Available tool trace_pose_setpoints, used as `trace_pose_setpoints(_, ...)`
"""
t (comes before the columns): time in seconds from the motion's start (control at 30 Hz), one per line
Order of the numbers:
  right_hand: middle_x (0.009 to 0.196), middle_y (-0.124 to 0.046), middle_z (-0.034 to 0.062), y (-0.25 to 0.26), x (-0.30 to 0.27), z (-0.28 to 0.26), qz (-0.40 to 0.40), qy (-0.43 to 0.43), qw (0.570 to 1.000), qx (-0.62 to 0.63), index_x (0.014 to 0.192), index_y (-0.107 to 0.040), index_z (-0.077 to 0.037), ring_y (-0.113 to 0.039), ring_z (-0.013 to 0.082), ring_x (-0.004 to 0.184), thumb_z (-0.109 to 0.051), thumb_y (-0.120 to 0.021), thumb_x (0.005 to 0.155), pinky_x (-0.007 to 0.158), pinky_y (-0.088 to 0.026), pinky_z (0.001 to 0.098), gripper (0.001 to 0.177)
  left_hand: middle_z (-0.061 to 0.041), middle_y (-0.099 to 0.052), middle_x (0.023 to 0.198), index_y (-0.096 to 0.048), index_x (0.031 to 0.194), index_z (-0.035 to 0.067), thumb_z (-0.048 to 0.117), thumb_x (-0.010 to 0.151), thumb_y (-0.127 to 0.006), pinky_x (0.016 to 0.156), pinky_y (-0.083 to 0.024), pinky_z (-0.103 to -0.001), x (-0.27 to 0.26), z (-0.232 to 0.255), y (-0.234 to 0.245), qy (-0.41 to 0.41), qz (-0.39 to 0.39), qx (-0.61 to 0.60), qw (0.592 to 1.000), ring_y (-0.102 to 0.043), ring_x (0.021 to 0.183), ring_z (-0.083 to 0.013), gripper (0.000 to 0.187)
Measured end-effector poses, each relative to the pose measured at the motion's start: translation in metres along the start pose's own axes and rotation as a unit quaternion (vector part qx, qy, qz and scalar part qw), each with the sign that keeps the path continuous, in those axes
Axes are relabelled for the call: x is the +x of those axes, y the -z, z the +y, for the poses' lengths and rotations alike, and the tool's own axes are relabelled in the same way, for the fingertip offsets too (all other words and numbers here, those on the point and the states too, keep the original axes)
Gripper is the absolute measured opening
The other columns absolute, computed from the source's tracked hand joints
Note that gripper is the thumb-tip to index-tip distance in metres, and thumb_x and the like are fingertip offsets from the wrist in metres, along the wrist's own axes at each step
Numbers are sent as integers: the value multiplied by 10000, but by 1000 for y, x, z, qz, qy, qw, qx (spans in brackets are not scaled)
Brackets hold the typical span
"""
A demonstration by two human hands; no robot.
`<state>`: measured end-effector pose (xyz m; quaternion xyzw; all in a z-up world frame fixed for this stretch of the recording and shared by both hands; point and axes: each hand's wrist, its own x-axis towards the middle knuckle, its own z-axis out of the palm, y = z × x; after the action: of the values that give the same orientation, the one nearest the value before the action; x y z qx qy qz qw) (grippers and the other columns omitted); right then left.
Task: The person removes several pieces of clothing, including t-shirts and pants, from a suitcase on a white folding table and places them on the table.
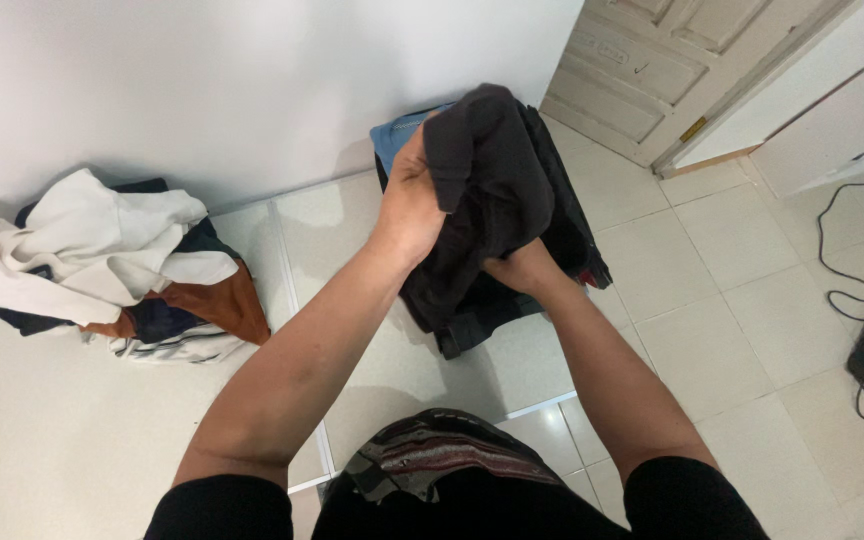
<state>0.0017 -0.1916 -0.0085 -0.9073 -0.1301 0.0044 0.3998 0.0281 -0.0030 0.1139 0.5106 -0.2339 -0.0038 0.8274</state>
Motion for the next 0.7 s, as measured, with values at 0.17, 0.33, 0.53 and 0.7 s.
trace_pose_setpoints(0.17,1506,-560,189,-12,11,62,95,81,989,75,1452,-532,-10,-503,344,1434,-72,-604,979,1181,-406,425,482,-54,-675,1151,-629,1293,13,106,1117,-608,928,-479,-303,-6,-9,16,12,59,-85,995,-594,1031,-153,201)
trace_pose_setpoints(0.33,1492,-534,134,32,7,40,181,-84,920,338,1470,-483,-38,-487,269,1400,-256,-562,1101,1151,-397,398,436,-31,-711,1184,-561,1306,44,107,990,-571,981,-561,-327,4,-24,66,77,205,-145,965,-677,1111,-183,322)
trace_pose_setpoints(0.53,1329,-643,133,71,15,-13,169,42,815,552,1403,-542,6,-653,236,1214,-152,-678,1054,1067,-547,383,407,-180,-643,1350,-566,1384,-27,206,1032,-558,1052,-515,-422,-19,-42,82,166,170,-188,953,-624,1242,-299,422)
trace_pose_setpoints(0.7,1233,-679,116,57,18,-50,121,34,779,615,1361,-567,3,-685,227,1109,-127,-687,1006,976,-566,380,397,-71,-427,1560,-341,1559,153,230,990,-641,1168,-401,-349,-43,-52,62,170,-30,174,969,-447,1419,-201,648)
